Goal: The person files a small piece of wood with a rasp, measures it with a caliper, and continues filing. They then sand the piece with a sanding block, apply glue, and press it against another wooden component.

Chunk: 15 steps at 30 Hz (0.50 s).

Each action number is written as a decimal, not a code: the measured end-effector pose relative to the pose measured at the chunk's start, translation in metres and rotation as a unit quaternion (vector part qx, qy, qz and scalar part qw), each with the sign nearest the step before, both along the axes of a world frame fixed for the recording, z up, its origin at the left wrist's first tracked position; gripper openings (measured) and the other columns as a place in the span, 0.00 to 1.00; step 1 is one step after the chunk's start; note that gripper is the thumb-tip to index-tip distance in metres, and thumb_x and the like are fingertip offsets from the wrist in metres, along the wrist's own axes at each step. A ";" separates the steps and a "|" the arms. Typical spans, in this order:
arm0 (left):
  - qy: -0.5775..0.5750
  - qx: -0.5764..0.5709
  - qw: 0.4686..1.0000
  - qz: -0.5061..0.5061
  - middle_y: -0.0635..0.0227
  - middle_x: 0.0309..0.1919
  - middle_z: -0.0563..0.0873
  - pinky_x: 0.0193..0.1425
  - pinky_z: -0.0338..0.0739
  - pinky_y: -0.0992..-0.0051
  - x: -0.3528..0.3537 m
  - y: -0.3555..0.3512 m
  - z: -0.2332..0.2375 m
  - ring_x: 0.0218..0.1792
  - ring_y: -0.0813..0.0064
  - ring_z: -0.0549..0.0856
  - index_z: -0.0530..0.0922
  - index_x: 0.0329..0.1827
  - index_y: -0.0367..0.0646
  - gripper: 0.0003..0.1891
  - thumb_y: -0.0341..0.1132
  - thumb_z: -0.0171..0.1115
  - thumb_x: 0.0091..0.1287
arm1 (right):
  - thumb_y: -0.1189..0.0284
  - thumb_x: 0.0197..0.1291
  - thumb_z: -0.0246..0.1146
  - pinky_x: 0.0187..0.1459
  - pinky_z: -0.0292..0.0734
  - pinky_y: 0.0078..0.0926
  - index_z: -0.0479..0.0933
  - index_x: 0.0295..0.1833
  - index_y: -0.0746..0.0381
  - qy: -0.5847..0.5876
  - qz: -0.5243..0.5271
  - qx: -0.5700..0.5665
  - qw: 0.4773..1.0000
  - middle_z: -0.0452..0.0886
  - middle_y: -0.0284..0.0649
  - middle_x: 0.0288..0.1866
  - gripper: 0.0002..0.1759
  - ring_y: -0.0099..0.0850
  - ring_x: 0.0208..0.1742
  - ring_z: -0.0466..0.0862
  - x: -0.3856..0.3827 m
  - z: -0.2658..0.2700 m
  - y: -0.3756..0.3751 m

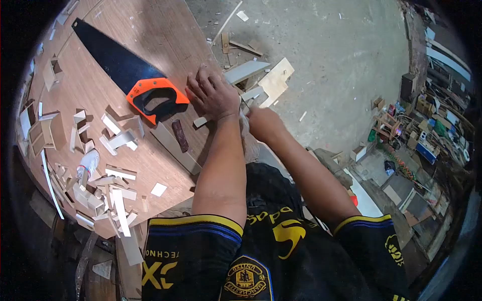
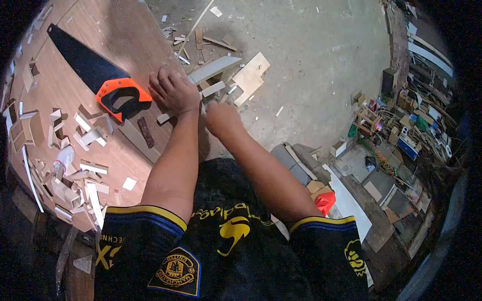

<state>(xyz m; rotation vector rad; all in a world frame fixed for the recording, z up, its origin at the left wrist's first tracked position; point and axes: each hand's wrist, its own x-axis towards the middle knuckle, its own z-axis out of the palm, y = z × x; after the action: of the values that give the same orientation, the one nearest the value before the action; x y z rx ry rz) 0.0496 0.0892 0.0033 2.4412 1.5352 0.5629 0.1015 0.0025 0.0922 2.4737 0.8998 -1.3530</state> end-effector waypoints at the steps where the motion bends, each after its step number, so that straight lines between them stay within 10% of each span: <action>1: -0.004 0.001 1.000 -0.001 0.61 0.60 0.72 0.65 0.59 0.39 0.000 0.000 0.000 0.65 0.43 0.67 0.71 0.48 0.42 0.14 0.33 0.60 0.60 | 0.71 0.61 0.51 0.45 0.79 0.48 0.79 0.44 0.65 -0.028 -0.038 0.021 0.999 0.83 0.58 0.38 0.14 0.52 0.40 0.85 -0.003 -0.008 0.002; 15: -0.007 0.036 0.999 0.002 0.63 0.59 0.73 0.66 0.60 0.44 0.001 0.000 0.001 0.64 0.47 0.68 0.72 0.43 0.42 0.10 0.33 0.58 0.60 | 0.70 0.60 0.52 0.49 0.78 0.46 0.78 0.45 0.66 0.046 0.004 -0.001 0.999 0.83 0.55 0.44 0.14 0.51 0.48 0.83 0.006 -0.022 -0.002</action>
<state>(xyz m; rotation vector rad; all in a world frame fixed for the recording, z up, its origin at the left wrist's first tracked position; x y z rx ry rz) 0.0509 0.0892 0.0042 2.4833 1.5400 0.6454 0.1073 0.0010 0.0698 2.4212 0.9275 -1.4738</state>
